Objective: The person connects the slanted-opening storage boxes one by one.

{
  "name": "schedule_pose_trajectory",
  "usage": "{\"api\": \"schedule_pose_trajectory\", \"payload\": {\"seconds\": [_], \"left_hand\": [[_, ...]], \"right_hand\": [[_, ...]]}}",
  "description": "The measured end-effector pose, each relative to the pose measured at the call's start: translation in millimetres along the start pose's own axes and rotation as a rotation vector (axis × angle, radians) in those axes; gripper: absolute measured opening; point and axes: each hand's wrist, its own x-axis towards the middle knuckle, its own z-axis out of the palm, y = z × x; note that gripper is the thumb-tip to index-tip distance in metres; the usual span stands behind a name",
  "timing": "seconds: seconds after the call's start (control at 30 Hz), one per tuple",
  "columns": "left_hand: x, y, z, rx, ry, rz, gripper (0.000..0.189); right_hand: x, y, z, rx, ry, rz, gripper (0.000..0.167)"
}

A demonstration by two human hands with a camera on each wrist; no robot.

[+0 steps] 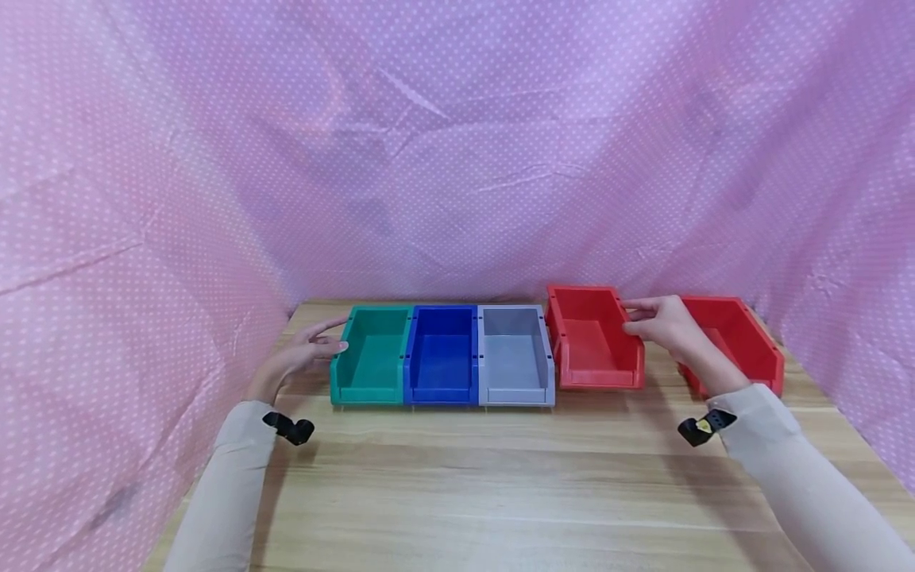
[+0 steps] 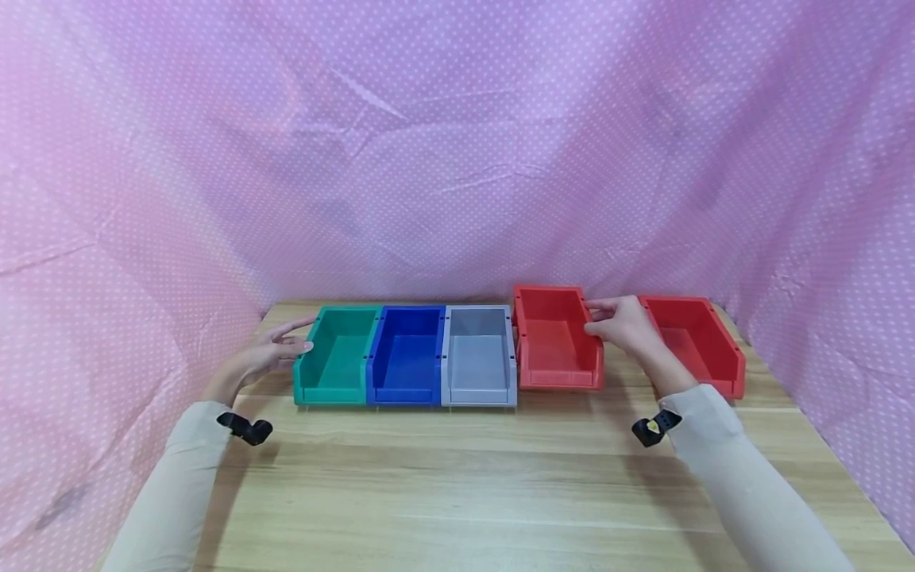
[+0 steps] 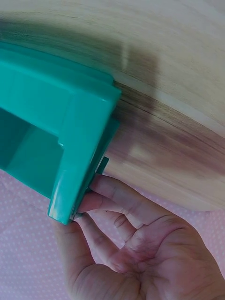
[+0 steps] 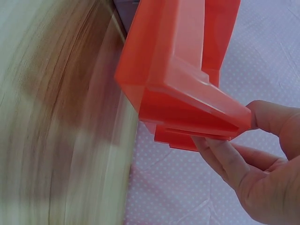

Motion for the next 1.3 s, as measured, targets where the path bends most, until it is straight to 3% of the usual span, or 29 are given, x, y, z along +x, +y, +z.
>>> {"api": "schedule_pose_trajectory", "payload": {"seconds": [0.23, 0.47, 0.6, 0.8, 0.9, 1.1, 1.3], "left_hand": [[-2.0, -0.6, 0.2, 0.017, -0.004, 0.015, 0.077], [-3.3, 0.5, 0.4, 0.037, 0.028, -0.018, 0.078], [-1.8, 1.4, 0.2, 0.038, 0.021, -0.016, 0.078], [-0.7, 3.0, 0.3, -0.002, 0.011, -0.026, 0.078], [-1.4, 3.0, 0.4, -0.012, 0.009, -0.028, 0.078], [-1.9, 2.0, -0.4, -0.025, -0.008, -0.015, 0.078], [-2.3, 1.9, -0.9, -0.042, -0.012, -0.008, 0.078]], "right_hand": [[-4.4, -3.1, 4.9, -0.017, 0.031, -0.026, 0.053], [-4.5, -8.3, 10.8, -0.123, 0.093, -0.091, 0.050], [-3.4, -10.8, 5.0, -0.147, 0.050, -0.082, 0.052], [-0.6, -19.0, -10.0, -0.159, -0.117, -0.025, 0.060], [1.1, -25.8, -16.7, -0.181, -0.163, -0.022, 0.065], [4.7, -40.3, -15.5, -0.200, -0.163, -0.177, 0.072], [10.1, -50.3, -2.1, -0.172, -0.241, -0.342, 0.077]]}}
